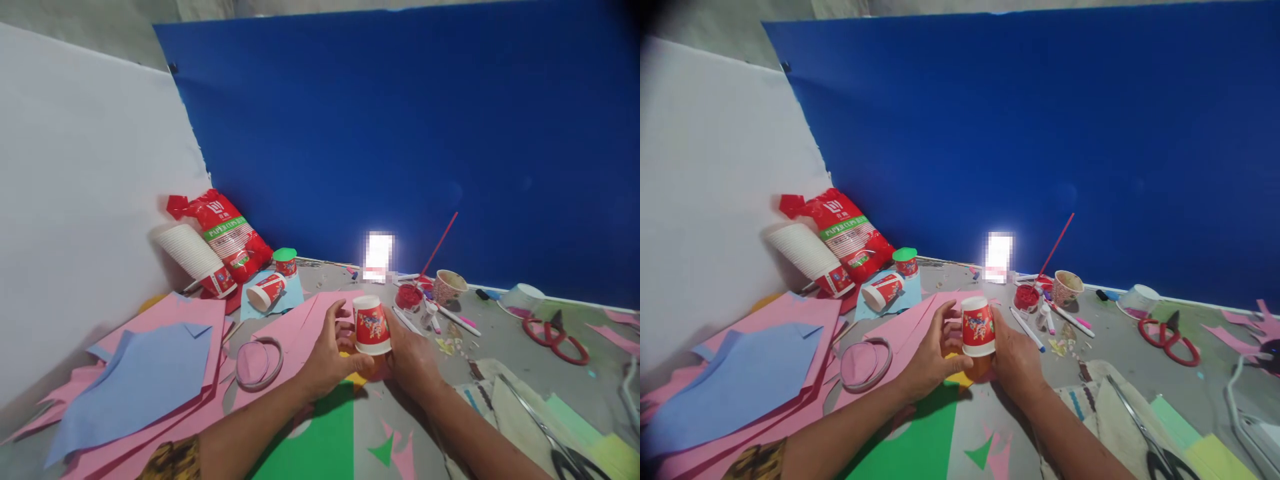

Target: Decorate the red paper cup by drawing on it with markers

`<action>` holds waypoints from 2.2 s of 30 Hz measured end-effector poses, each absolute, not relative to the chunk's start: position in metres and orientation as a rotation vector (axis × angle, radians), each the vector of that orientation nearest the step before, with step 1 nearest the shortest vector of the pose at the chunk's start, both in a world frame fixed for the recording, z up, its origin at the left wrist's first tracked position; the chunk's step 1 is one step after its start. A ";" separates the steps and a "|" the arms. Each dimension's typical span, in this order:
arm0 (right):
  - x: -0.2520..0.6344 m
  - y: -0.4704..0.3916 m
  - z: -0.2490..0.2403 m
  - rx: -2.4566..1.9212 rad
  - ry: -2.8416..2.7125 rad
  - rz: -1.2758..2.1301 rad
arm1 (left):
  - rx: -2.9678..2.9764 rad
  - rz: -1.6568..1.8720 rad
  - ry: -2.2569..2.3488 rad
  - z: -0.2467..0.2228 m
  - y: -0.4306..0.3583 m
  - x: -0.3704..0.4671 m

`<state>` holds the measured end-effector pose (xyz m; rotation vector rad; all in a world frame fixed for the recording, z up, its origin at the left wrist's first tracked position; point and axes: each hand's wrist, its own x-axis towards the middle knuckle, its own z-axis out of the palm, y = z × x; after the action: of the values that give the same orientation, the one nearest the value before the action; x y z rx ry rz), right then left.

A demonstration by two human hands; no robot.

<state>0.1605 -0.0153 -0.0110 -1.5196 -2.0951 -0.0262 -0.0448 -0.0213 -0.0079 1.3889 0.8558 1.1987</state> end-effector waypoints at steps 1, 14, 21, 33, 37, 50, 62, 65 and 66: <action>0.160 -0.016 -0.011 -1.528 -2.117 -0.032 | 1.314 1.193 0.837 -0.007 -0.022 -0.043; 0.146 -0.025 0.009 -1.629 -2.309 -0.106 | 1.532 1.312 1.317 0.009 -0.011 -0.049; 0.164 -0.016 0.005 -1.494 -2.100 -0.193 | 1.557 1.301 1.319 -0.008 0.004 -0.054; 0.159 -0.016 -0.014 -1.425 -2.159 -0.135 | 1.621 1.332 1.410 -0.013 0.002 -0.054; 0.168 -0.014 0.001 -1.460 -2.128 -0.167 | 1.622 1.344 1.406 -0.015 0.004 -0.055; 0.210 -0.016 0.031 -2.310 -2.055 -0.115 | 1.621 1.282 1.429 -0.014 0.006 -0.057; 0.248 -0.008 0.038 -2.346 -1.590 -0.199 | 1.620 1.271 1.446 -0.012 0.009 -0.059; 0.274 -0.001 0.037 -2.452 -1.521 -0.119 | 1.600 1.284 1.464 -0.011 0.011 -0.059; 0.281 0.001 0.034 -2.470 -1.520 -0.102 | 1.590 1.285 1.476 -0.011 0.012 -0.059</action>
<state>0.2809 0.0014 0.0344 -2.4704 -1.5204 -0.1023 -0.0589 0.0116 -0.0110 1.5898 1.4764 1.2850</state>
